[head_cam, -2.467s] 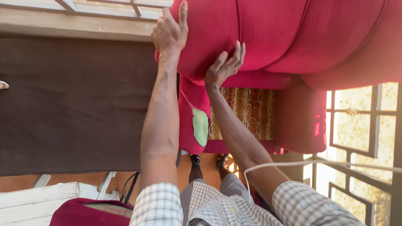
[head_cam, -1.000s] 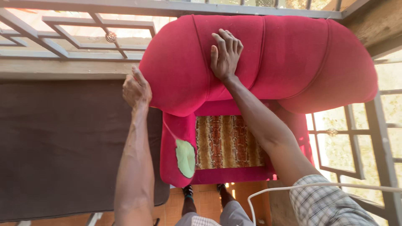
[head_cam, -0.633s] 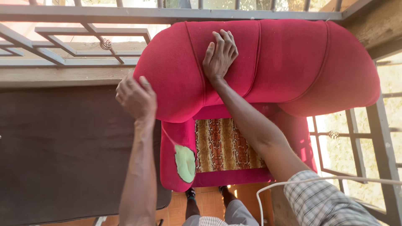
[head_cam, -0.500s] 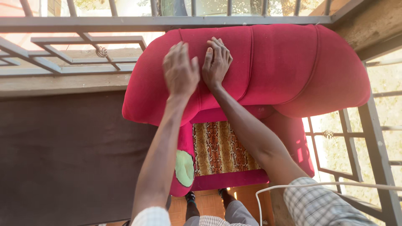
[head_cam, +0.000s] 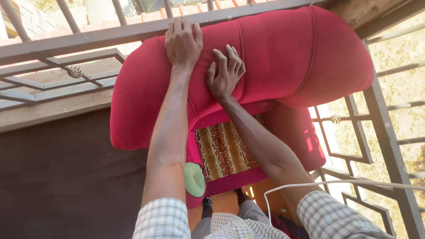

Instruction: The person fits a red fabric cover onto a chair frame and then inserts a matching cushion by hand while working on a balcony floor.

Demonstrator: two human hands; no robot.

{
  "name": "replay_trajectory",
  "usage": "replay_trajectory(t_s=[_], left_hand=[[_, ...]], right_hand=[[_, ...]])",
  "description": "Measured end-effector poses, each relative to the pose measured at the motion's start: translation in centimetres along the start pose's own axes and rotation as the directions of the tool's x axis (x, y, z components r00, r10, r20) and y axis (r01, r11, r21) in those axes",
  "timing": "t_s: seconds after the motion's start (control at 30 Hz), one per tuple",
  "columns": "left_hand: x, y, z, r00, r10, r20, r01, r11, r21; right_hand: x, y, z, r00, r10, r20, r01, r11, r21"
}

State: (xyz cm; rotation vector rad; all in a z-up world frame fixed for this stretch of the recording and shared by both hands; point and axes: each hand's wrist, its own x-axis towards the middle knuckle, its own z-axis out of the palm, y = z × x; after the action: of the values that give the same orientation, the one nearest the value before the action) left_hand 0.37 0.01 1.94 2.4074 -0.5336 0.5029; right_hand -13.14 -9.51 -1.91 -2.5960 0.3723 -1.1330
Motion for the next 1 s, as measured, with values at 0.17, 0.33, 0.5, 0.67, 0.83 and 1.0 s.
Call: replay_trajectory(t_s=[0.17, 0.33, 0.5, 0.67, 0.83, 1.0], left_hand=[[-1.2, -0.1, 0.3, 0.949, 0.165, -0.267, -0.113, 0.974, 0.197], [-0.8, -1.4, 1.7, 0.986, 0.075, -0.151, -0.056, 0.990, 0.128], [-0.8, -1.1, 1.2, 0.982, 0.111, -0.154, -0.080, 0.978, 0.193], [0.0, -1.1, 1.6, 0.971, 0.130, -0.199, -0.094, 0.979, 0.182], [-0.3, -1.1, 2.2, 0.988, 0.070, -0.135, -0.053, 0.990, 0.128], [-0.8, -1.9, 2.1, 0.982, 0.142, -0.124, -0.128, 0.985, 0.114]], right_hand=[[7.0, 1.4, 2.4, 1.000, -0.006, -0.010, 0.008, 0.989, 0.146], [11.4, 0.8, 7.7, 0.976, -0.196, 0.092, 0.191, 0.980, 0.065], [11.2, 0.4, 6.6, 0.987, -0.113, 0.116, 0.100, 0.989, 0.106], [-0.4, -1.5, 1.5, 0.995, 0.104, 0.001, -0.103, 0.992, 0.068], [-6.9, -2.5, 3.5, 0.974, 0.177, -0.141, -0.165, 0.982, 0.089], [-8.3, -1.3, 2.9, 0.989, 0.131, -0.073, -0.125, 0.989, 0.085]])
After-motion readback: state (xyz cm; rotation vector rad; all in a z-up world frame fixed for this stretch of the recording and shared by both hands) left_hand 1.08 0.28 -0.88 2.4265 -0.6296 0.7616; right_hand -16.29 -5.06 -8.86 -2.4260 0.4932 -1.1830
